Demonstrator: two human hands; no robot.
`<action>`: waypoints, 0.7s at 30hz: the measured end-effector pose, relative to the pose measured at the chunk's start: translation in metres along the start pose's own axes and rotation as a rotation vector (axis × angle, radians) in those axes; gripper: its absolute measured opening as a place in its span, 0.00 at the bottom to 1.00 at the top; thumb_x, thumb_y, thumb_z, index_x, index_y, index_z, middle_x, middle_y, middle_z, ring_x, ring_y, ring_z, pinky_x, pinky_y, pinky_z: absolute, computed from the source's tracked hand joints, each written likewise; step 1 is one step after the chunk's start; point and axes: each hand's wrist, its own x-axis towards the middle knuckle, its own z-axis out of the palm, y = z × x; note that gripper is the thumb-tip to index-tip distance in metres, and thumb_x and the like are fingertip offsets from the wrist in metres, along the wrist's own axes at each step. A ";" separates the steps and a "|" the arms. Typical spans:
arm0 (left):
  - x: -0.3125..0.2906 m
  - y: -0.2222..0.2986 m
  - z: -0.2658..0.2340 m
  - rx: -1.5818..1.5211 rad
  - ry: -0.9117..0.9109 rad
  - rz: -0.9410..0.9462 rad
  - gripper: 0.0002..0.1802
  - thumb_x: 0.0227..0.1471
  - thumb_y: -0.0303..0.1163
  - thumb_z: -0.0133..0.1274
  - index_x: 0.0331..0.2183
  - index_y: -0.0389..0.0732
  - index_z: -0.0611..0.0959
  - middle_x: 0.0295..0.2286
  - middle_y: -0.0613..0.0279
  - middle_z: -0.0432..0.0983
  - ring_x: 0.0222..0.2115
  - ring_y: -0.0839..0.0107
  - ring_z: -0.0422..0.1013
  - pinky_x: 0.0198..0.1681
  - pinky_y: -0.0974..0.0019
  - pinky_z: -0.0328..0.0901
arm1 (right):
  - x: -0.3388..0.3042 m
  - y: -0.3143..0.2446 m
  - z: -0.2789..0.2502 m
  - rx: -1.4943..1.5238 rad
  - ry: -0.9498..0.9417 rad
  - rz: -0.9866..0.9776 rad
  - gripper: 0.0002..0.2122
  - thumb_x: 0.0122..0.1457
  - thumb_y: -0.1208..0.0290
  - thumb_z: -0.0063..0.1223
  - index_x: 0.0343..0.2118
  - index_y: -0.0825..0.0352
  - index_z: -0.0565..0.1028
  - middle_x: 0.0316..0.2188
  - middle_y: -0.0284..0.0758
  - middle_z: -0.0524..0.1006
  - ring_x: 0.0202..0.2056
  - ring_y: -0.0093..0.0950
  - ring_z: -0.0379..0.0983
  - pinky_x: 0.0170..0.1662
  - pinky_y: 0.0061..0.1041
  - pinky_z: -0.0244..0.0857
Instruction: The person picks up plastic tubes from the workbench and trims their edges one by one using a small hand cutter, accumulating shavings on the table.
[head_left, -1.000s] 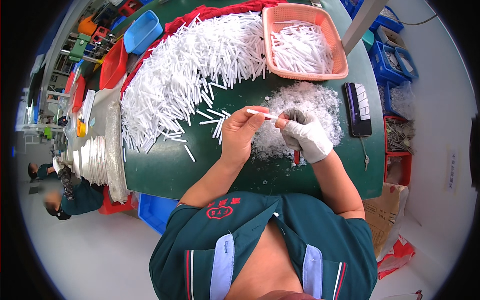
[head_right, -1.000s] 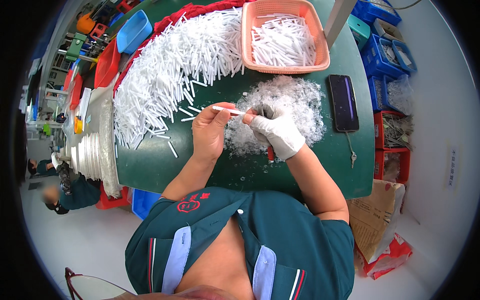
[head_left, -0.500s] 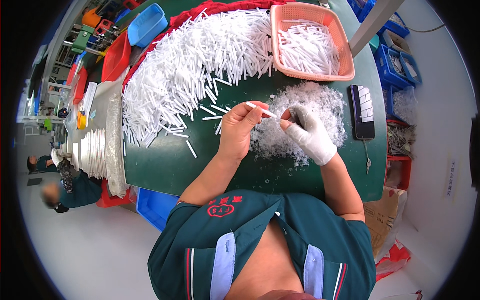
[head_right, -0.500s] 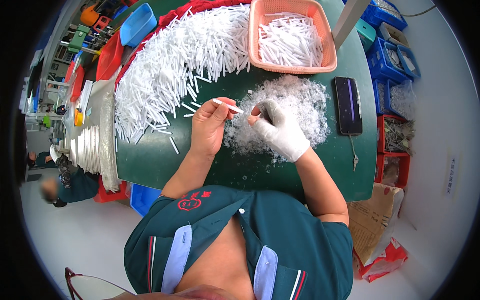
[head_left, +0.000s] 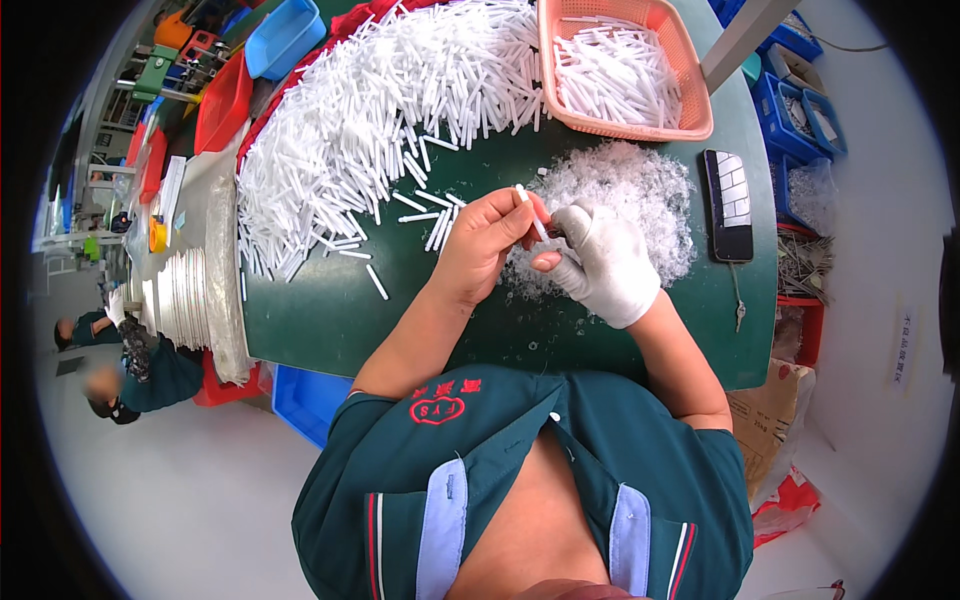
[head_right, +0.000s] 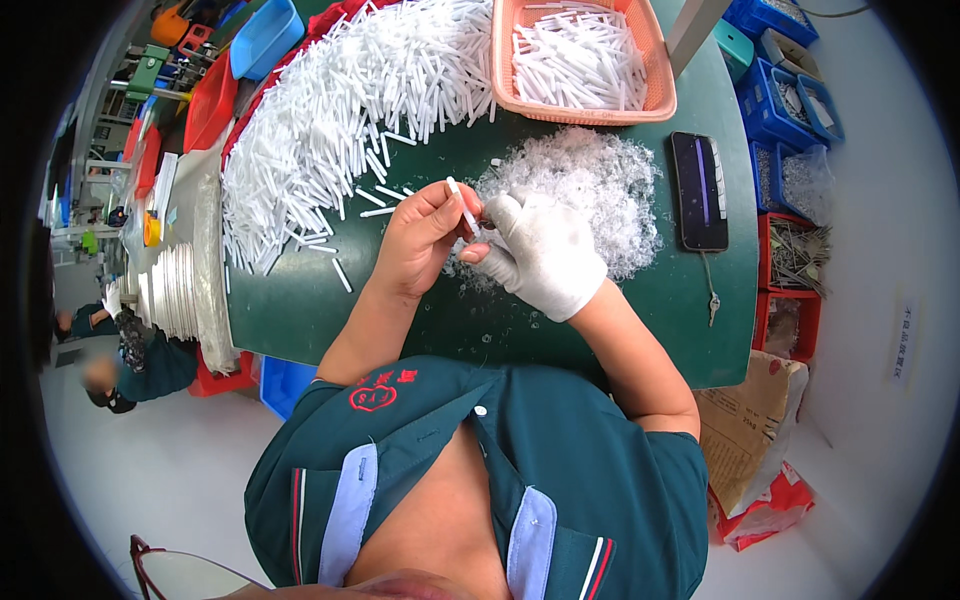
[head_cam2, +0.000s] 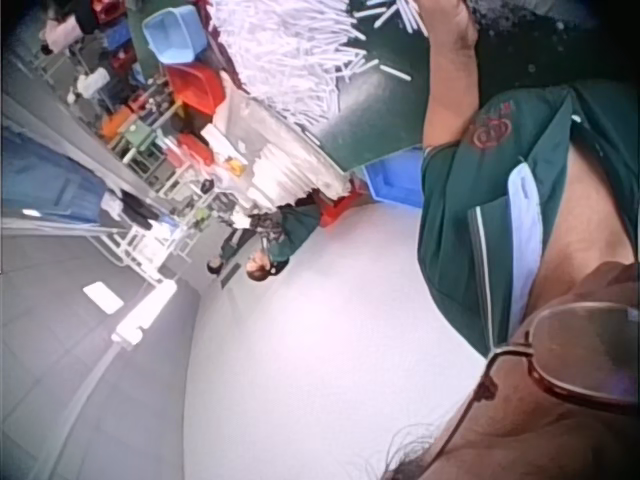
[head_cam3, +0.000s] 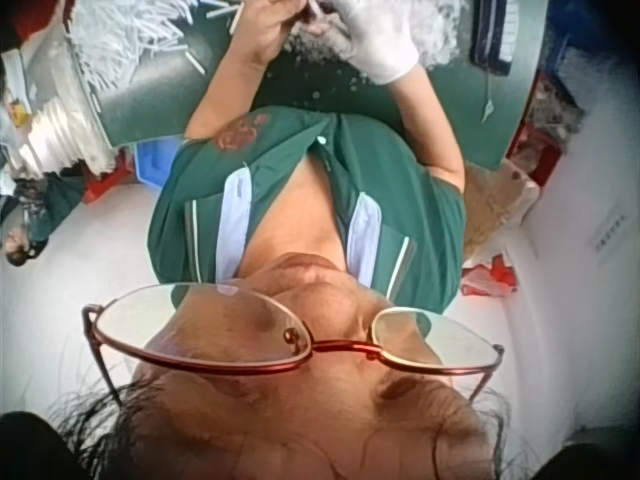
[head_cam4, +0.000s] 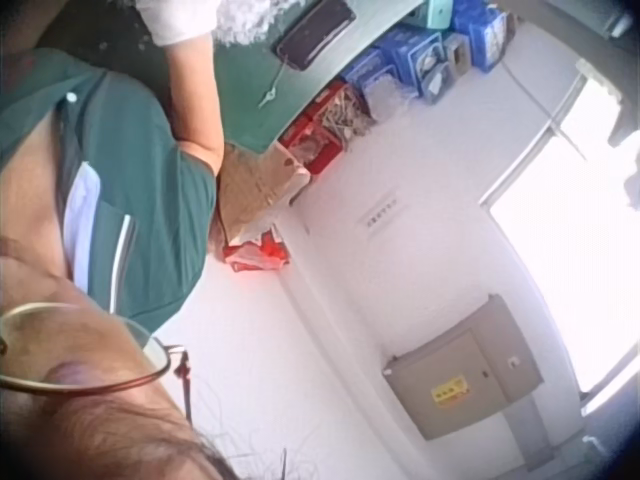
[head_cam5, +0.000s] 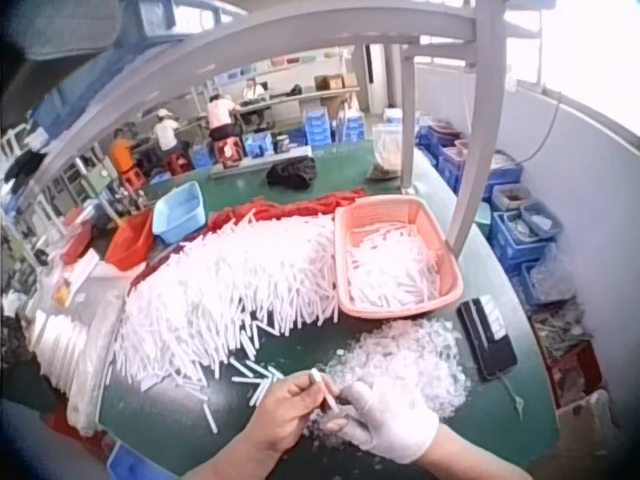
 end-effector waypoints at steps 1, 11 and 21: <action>-0.001 0.000 0.000 -0.003 0.003 -0.017 0.12 0.59 0.36 0.47 0.31 0.37 0.78 0.27 0.69 0.71 0.28 0.80 0.64 0.36 0.74 0.59 | 0.000 0.000 0.001 -0.030 -0.002 -0.011 0.17 0.50 0.54 0.58 0.33 0.65 0.73 0.22 0.40 0.71 0.25 0.43 0.71 0.28 0.39 0.63; -0.001 -0.001 -0.003 -0.027 0.005 -0.051 0.13 0.59 0.38 0.47 0.31 0.38 0.78 0.25 0.70 0.71 0.27 0.80 0.64 0.35 0.74 0.59 | 0.001 -0.002 -0.003 -0.182 -0.065 -0.039 0.17 0.50 0.52 0.57 0.31 0.64 0.73 0.21 0.39 0.70 0.23 0.41 0.71 0.24 0.39 0.62; 0.002 0.000 -0.011 -0.051 -0.087 -0.098 0.13 0.58 0.38 0.49 0.33 0.37 0.78 0.28 0.67 0.72 0.30 0.77 0.67 0.38 0.72 0.61 | 0.002 -0.001 -0.006 -0.182 -0.074 -0.075 0.17 0.51 0.52 0.55 0.28 0.64 0.72 0.21 0.40 0.71 0.23 0.42 0.71 0.24 0.40 0.62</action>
